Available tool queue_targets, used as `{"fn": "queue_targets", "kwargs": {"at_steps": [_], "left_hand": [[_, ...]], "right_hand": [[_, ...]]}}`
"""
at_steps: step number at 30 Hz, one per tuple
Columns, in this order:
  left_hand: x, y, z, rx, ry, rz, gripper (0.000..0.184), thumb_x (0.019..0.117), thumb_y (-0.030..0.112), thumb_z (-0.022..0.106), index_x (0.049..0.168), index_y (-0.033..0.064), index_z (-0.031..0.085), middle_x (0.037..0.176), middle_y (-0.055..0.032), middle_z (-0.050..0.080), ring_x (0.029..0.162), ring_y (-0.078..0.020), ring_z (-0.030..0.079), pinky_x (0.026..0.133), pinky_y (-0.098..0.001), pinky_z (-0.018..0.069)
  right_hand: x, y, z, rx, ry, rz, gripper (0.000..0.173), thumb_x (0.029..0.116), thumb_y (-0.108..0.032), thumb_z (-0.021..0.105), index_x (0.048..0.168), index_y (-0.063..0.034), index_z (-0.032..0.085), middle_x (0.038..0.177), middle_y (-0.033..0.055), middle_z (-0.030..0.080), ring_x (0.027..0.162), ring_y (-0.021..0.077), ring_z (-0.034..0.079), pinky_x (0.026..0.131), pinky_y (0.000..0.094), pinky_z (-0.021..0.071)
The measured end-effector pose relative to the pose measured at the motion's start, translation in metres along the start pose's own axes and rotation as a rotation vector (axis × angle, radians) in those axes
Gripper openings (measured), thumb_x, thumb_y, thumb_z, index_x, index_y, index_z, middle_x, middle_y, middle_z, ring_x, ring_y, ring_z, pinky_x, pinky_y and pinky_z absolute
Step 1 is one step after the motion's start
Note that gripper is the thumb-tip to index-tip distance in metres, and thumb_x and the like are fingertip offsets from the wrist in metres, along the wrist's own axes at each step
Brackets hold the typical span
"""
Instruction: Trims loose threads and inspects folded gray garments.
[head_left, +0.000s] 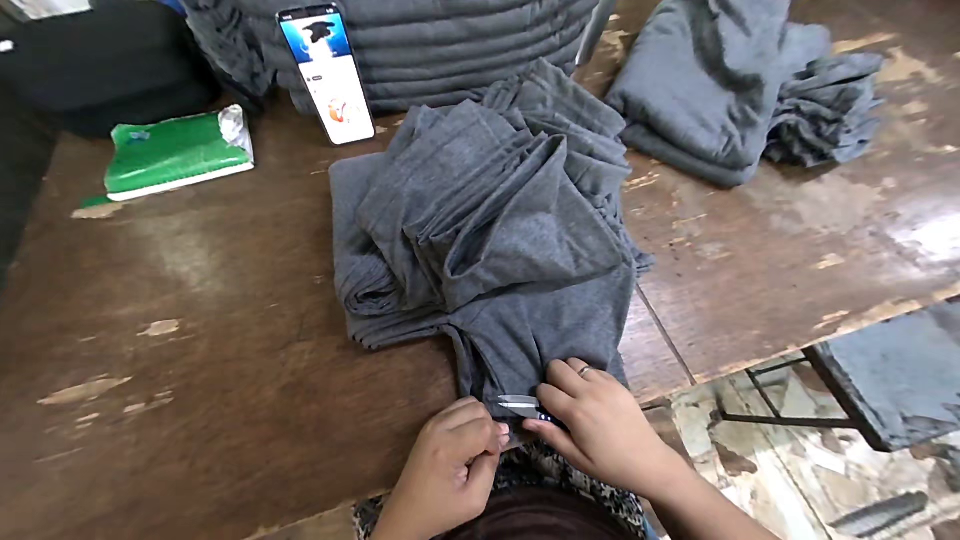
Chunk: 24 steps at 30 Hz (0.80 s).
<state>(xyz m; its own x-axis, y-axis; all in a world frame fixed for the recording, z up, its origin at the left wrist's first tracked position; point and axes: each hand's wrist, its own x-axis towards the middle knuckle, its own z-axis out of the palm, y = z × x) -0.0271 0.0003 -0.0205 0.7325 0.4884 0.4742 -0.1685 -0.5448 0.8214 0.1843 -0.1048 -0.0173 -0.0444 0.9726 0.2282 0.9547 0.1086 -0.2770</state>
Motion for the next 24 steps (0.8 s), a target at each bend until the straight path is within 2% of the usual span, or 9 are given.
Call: {"fn": "queue_targets", "kwargs": {"at_steps": [7, 9, 12, 13, 16, 18, 21, 22, 24], "left_hand": [[0.002, 0.006, -0.008, -0.242, -0.039, 0.008, 0.014, 0.0981, 0.008, 0.064, 0.086, 0.0074, 0.056, 0.086, -0.0022, 0.064, 0.089, -0.0070, 0.066, 0.084, -0.0208, 0.0560], [-0.001, 0.013, -0.019, -0.388, -0.268, -0.047, 0.018, 0.1013, 0.017, 0.063, 0.087, 0.0053, 0.065, 0.086, -0.0041, 0.069, 0.090, -0.0100, 0.068, 0.086, -0.0252, 0.0555], [-0.004, 0.025, -0.046, -0.200, -0.665, -0.180, 0.033, 0.1007, 0.035, 0.063, 0.117, 0.0092, 0.075, 0.114, -0.0061, 0.075, 0.118, -0.0182, 0.066, 0.106, -0.0352, 0.0490], [-0.004, 0.028, -0.052, -0.087, -0.654, -0.205, 0.032, 0.0997, 0.034, 0.063, 0.121, 0.0126, 0.074, 0.119, -0.0030, 0.075, 0.121, -0.0175, 0.065, 0.107, -0.0364, 0.0481], [0.002, 0.033, -0.051, 0.085, -0.288, -0.220, 0.020, 0.0986, 0.029, 0.067, 0.107, 0.0129, 0.075, 0.097, 0.0031, 0.075, 0.098, -0.0058, 0.067, 0.092, -0.0232, 0.0522], [0.014, 0.032, -0.035, 0.215, -0.115, -0.240, 0.031, 0.0919, 0.034, 0.075, 0.117, 0.0167, 0.072, 0.097, 0.0028, 0.070, 0.092, -0.0043, 0.065, 0.084, -0.0209, 0.0554], [0.038, 0.021, 0.005, 0.507, -0.011, -0.322, 0.059, 0.0727, 0.022, 0.080, 0.131, 0.0246, 0.072, 0.101, -0.0046, 0.068, 0.090, -0.0219, 0.067, 0.073, -0.0436, 0.0557], [0.043, 0.015, 0.012, 0.493, 0.067, -0.326, 0.057, 0.0700, 0.008, 0.073, 0.125, 0.0212, 0.075, 0.099, -0.0051, 0.070, 0.088, -0.0209, 0.069, 0.072, -0.0432, 0.0571], [0.054, 0.012, 0.005, 0.238, 0.201, -0.283, 0.045, 0.0832, -0.005, 0.053, 0.120, 0.0082, 0.074, 0.114, -0.0033, 0.075, 0.106, -0.0100, 0.070, 0.093, -0.0324, 0.0580]], "right_hand": [[0.000, 0.002, -0.001, 0.059, -0.036, 0.022, 0.059, 0.1049, -0.056, 0.034, 0.074, -0.0126, 0.060, 0.081, 0.0074, 0.058, 0.079, 0.0287, 0.062, 0.059, 0.0419, 0.0495], [0.000, 0.006, -0.003, 0.109, -0.044, 0.015, 0.061, 0.1051, -0.058, 0.034, 0.075, -0.0118, 0.060, 0.081, 0.0079, 0.058, 0.079, 0.0287, 0.061, 0.060, 0.0423, 0.0495], [-0.002, 0.015, -0.010, 0.276, -0.066, -0.008, 0.061, 0.1052, -0.060, 0.035, 0.078, -0.0097, 0.057, 0.082, 0.0095, 0.056, 0.079, 0.0266, 0.059, 0.065, 0.0419, 0.0484], [-0.004, 0.019, -0.012, 0.358, -0.058, -0.004, 0.059, 0.1048, -0.059, 0.038, 0.078, -0.0092, 0.056, 0.082, 0.0092, 0.055, 0.078, 0.0243, 0.057, 0.066, 0.0400, 0.0475], [-0.009, 0.025, -0.015, 0.575, 0.013, 0.018, 0.051, 0.1033, -0.053, 0.052, 0.083, -0.0070, 0.057, 0.081, 0.0059, 0.052, 0.075, 0.0132, 0.051, 0.067, 0.0279, 0.0451], [-0.008, 0.020, -0.017, 0.669, 0.067, -0.006, 0.045, 0.1025, -0.046, 0.058, 0.083, -0.0064, 0.054, 0.080, 0.0034, 0.049, 0.073, 0.0058, 0.048, 0.064, 0.0186, 0.0412], [-0.001, 0.007, -0.023, 0.694, 0.185, -0.062, 0.026, 0.0958, -0.023, 0.068, 0.086, -0.0034, 0.054, 0.083, 0.0061, 0.051, 0.076, 0.0054, 0.050, 0.067, 0.0142, 0.0420], [0.001, 0.007, -0.027, 0.638, 0.249, -0.057, 0.017, 0.0905, -0.015, 0.067, 0.088, -0.0030, 0.055, 0.086, 0.0076, 0.054, 0.079, 0.0067, 0.052, 0.070, 0.0142, 0.0444], [0.002, 0.023, -0.041, 0.466, 0.416, 0.018, 0.014, 0.0863, -0.015, 0.064, 0.092, -0.0054, 0.055, 0.092, 0.0076, 0.058, 0.086, 0.0070, 0.056, 0.076, 0.0163, 0.0472]]}}
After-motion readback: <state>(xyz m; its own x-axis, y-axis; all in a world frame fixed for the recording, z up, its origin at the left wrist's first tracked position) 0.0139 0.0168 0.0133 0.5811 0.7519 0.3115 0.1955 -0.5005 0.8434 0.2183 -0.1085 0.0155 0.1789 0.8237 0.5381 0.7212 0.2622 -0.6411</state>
